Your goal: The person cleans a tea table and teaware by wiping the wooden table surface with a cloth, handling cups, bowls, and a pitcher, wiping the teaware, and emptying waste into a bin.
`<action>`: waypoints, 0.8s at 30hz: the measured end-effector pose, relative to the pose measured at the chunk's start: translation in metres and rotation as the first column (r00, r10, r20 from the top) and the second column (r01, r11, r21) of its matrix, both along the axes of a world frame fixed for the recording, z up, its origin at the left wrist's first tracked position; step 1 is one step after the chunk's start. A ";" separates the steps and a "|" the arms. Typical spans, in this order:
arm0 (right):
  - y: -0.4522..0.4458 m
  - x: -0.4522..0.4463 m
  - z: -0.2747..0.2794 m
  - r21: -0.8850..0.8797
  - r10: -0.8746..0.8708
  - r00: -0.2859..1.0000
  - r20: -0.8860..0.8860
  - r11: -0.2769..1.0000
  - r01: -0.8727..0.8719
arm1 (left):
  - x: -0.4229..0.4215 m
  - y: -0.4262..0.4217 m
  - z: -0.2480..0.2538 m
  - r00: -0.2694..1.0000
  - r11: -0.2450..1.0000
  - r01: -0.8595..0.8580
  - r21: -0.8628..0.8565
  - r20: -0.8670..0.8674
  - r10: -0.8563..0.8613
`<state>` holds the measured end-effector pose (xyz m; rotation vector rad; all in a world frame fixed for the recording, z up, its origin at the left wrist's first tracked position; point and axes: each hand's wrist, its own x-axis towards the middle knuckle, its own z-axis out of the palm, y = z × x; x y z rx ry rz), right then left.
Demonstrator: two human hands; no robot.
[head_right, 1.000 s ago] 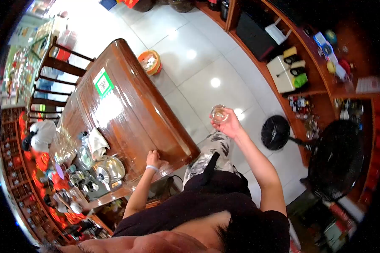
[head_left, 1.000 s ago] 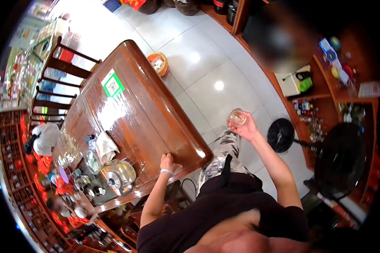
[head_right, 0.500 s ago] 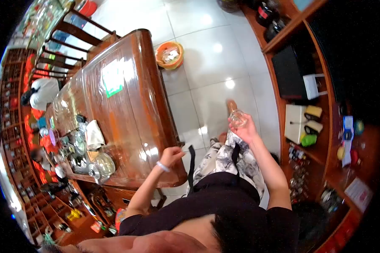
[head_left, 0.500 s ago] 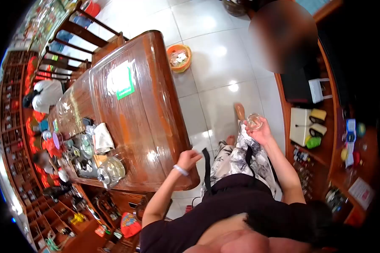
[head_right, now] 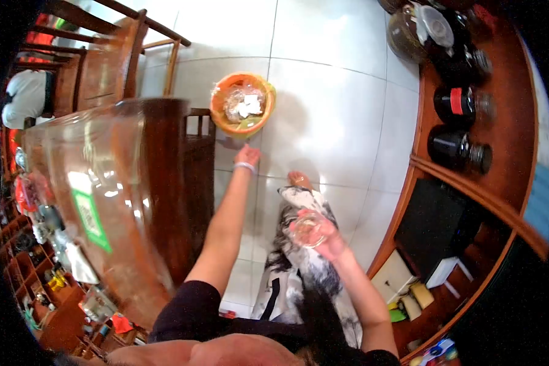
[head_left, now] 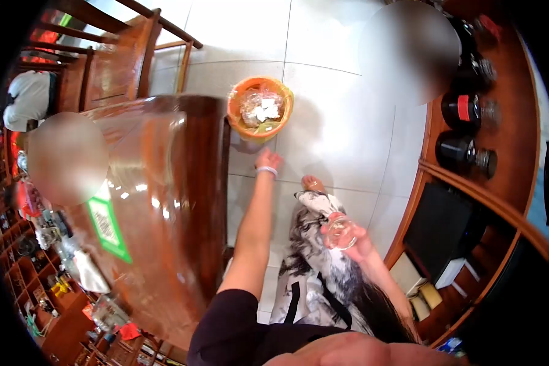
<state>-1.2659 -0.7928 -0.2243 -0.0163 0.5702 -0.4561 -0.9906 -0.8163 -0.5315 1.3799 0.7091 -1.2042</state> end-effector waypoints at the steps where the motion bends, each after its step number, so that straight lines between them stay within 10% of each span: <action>1: -0.015 0.006 -0.004 0.061 0.020 1.000 -0.019 0.998 -0.019 | 0.012 -0.022 -0.017 0.997 0.997 -0.068 0.044 -0.026 0.070; 10: -0.077 0.005 -0.046 0.049 0.090 0.965 -0.248 0.996 -0.080 | 0.044 -0.041 -0.094 0.981 0.976 -0.170 -0.133 0.071 0.180; 13: -0.087 0.008 -0.027 0.012 0.146 0.941 -0.305 0.989 -0.150 | 0.007 -0.032 -0.028 0.940 0.966 -0.255 0.051 0.248 0.235; 14: -0.090 0.009 -0.023 -0.013 0.168 0.930 -0.328 0.983 -0.182 | -0.014 -0.017 -0.001 0.897 0.947 -0.300 -0.118 0.304 0.322; 24: -0.050 0.068 0.085 -0.402 0.268 0.836 -0.479 0.780 -0.480 | -0.135 0.186 0.289 0.986 0.995 -0.066 0.081 0.157 0.053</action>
